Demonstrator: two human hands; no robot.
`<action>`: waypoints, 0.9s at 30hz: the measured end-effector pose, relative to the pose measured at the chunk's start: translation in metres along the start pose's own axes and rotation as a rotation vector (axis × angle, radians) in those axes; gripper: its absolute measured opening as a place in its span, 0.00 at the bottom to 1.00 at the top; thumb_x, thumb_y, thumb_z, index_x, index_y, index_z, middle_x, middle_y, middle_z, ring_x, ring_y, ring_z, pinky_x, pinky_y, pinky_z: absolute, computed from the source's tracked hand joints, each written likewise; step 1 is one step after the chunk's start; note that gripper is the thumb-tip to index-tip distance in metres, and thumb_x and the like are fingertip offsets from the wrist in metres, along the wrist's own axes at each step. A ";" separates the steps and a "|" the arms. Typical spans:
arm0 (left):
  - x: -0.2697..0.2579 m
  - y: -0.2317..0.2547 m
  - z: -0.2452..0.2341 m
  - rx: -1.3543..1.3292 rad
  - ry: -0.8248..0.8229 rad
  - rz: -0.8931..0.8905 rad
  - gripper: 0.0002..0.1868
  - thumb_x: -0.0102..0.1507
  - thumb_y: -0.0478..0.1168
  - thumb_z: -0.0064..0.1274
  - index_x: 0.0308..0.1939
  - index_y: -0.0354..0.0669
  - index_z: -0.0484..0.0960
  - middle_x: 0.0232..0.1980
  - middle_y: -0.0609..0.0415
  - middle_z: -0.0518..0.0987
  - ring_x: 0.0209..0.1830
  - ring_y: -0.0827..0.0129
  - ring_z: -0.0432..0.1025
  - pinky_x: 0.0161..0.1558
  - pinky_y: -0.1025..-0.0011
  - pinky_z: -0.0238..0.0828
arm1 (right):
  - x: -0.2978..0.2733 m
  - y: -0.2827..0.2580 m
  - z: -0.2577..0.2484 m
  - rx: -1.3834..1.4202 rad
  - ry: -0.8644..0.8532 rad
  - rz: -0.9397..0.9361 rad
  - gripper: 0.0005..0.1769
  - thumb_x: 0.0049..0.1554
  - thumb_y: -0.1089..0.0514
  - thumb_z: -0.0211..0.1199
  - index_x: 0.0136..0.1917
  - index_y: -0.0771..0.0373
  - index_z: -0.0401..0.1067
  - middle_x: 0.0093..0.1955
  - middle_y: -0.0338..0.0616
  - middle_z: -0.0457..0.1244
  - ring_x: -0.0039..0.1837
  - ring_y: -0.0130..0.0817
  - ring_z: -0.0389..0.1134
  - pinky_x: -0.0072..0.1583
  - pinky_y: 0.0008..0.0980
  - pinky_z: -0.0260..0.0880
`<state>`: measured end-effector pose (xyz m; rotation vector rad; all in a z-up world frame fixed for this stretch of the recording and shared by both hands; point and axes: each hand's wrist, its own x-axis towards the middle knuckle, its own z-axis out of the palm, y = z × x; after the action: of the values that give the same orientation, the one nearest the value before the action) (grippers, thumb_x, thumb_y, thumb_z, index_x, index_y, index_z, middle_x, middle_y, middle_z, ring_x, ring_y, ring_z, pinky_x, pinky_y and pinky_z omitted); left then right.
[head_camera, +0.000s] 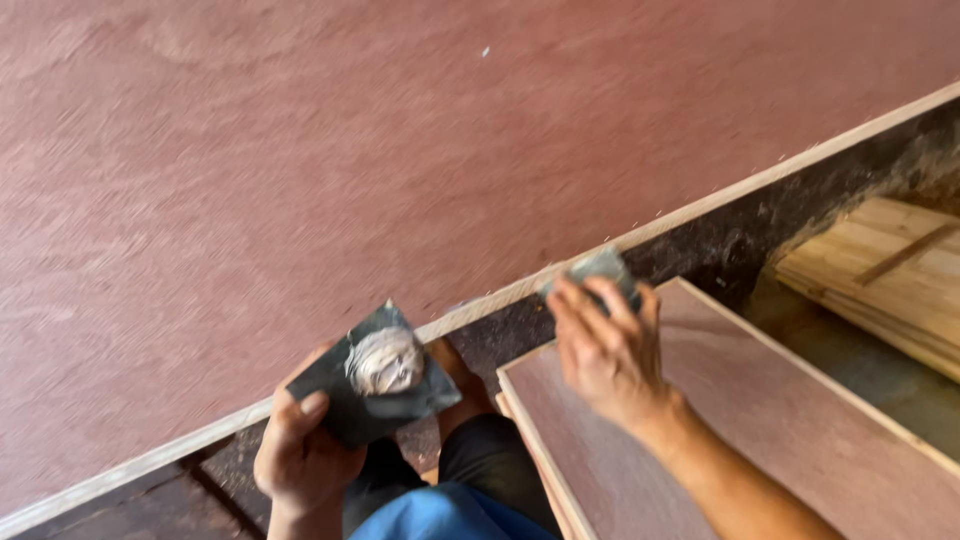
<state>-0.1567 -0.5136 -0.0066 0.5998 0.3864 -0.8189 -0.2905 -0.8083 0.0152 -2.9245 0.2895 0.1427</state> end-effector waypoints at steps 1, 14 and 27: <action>0.002 -0.010 0.004 -0.019 0.035 0.014 0.29 0.62 0.43 0.45 0.56 0.15 0.71 0.50 0.28 0.79 0.50 0.46 0.76 0.56 0.56 0.73 | -0.001 0.004 -0.005 0.008 -0.016 -0.009 0.14 0.60 0.59 0.63 0.58 0.66 0.79 0.62 0.48 0.70 0.63 0.41 0.66 0.64 0.54 0.55; -0.014 -0.063 0.012 -0.073 0.184 0.023 0.34 0.58 0.43 0.43 0.61 0.16 0.70 0.56 0.28 0.79 0.57 0.44 0.75 0.63 0.53 0.68 | 0.002 0.043 -0.040 -0.009 -0.140 -0.032 0.17 0.54 0.61 0.62 0.55 0.69 0.78 0.62 0.50 0.71 0.63 0.42 0.65 0.62 0.59 0.54; -0.003 -0.005 0.004 -0.042 0.163 0.061 0.32 0.60 0.44 0.45 0.60 0.17 0.71 0.53 0.30 0.79 0.53 0.47 0.75 0.58 0.56 0.71 | 0.026 0.011 -0.029 -0.011 -0.169 -0.033 0.22 0.54 0.60 0.62 0.61 0.68 0.76 0.65 0.50 0.68 0.65 0.43 0.64 0.61 0.58 0.58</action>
<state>-0.1623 -0.5174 -0.0037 0.6380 0.5300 -0.7042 -0.2650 -0.8300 0.0386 -2.9026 0.2147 0.3846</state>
